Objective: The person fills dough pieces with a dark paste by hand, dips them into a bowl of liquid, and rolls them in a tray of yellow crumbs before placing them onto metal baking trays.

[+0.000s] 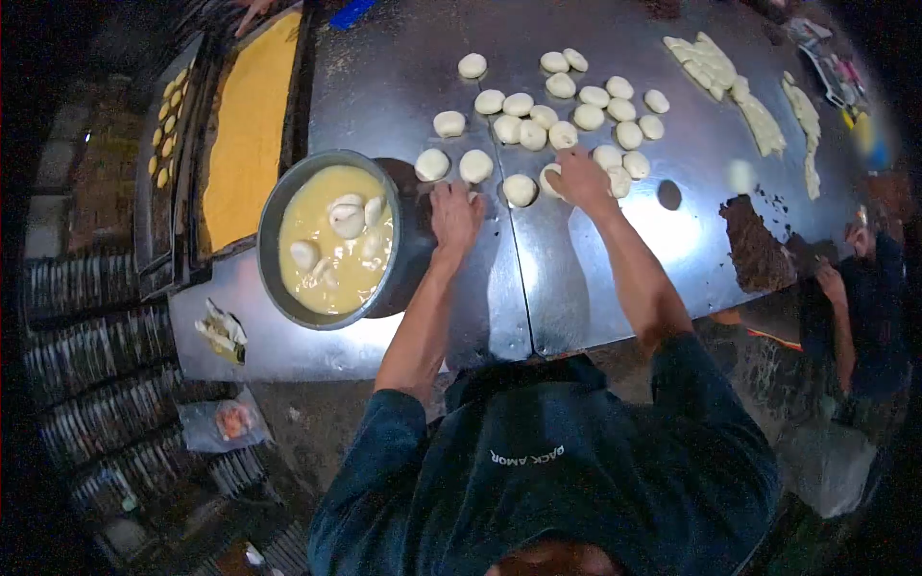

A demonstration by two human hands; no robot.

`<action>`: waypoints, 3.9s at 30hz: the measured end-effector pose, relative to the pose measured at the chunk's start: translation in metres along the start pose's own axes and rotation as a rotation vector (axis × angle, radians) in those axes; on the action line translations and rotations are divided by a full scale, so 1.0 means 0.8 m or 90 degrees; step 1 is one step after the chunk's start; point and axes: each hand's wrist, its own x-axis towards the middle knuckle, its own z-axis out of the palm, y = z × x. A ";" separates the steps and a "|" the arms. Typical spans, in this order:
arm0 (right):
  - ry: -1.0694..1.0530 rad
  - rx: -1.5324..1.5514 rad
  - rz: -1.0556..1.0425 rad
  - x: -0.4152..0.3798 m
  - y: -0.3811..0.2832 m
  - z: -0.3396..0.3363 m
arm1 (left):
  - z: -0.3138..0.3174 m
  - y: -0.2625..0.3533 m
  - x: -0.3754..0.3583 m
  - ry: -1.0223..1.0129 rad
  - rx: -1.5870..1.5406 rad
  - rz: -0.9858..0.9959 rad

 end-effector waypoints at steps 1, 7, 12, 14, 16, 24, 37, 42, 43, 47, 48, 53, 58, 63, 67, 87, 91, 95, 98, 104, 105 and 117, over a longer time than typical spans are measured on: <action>-0.082 0.036 -0.069 0.009 -0.001 -0.003 | 0.003 -0.004 0.003 -0.005 -0.105 -0.006; -0.256 0.264 0.016 -0.001 -0.024 0.013 | 0.002 -0.028 0.047 0.196 -0.522 -0.245; -0.297 0.242 -0.023 0.010 -0.051 0.018 | 0.058 -0.074 0.072 0.225 -0.278 -0.124; -0.308 0.639 0.067 0.022 -0.060 0.038 | 0.040 -0.056 0.062 0.177 -0.283 -0.174; -0.164 0.563 0.017 0.039 -0.082 0.040 | 0.008 -0.021 0.036 0.161 -0.252 -0.168; -0.302 0.769 0.083 0.039 -0.167 0.005 | -0.135 -0.022 -0.133 0.013 -0.456 -0.187; -0.116 0.248 -0.427 -0.033 -0.363 0.005 | -0.255 -0.192 -0.063 0.089 0.069 -0.038; -0.019 -0.080 -0.098 -0.026 -0.138 -0.025 | -0.260 -0.097 -0.021 0.150 -0.089 0.078; -0.053 -0.230 -0.099 -0.028 -0.084 -0.038 | -0.252 -0.071 -0.003 0.120 -0.140 0.088; 0.115 -0.313 -0.111 -0.061 0.027 -0.029 | -0.154 -0.015 0.108 0.045 -0.058 0.211; 0.096 -0.301 -0.149 -0.065 0.031 -0.037 | -0.130 -0.012 0.138 -0.017 -0.042 0.191; 0.023 -0.013 -0.128 -0.046 0.029 -0.073 | 0.014 -0.073 0.237 -0.190 -0.020 0.031; -0.029 0.348 0.058 0.074 0.029 -0.058 | 0.047 -0.075 0.244 -0.232 0.051 0.043; -0.196 0.265 0.059 0.135 0.033 -0.022 | 0.028 -0.006 0.226 -0.067 -0.200 0.070; -0.311 0.370 0.097 0.151 0.039 -0.005 | 0.096 0.019 0.243 -0.092 -0.475 -0.053; -0.192 0.889 -0.089 -0.031 -0.207 -0.051 | -0.213 -0.017 0.048 0.029 -0.408 0.087; -0.282 0.775 -0.182 -0.001 -0.329 -0.020 | -0.304 -0.139 0.029 -0.105 -0.438 -0.090; -0.251 0.293 -0.283 0.014 -0.400 -0.001 | -0.290 -0.246 0.031 -0.207 -0.249 -0.035; -0.298 0.039 -0.310 0.017 -0.418 0.013 | -0.279 -0.266 0.013 -0.243 -0.080 0.072; -0.364 -0.151 -0.222 -0.006 -0.440 0.026 | -0.263 -0.261 -0.018 -0.307 0.082 0.016; -0.373 -0.136 -0.225 -0.004 -0.439 0.032 | -0.259 -0.264 -0.016 -0.332 0.055 0.000; -0.324 0.053 -0.281 0.019 -0.401 0.053 | -0.266 -0.247 -0.013 -0.284 0.008 0.083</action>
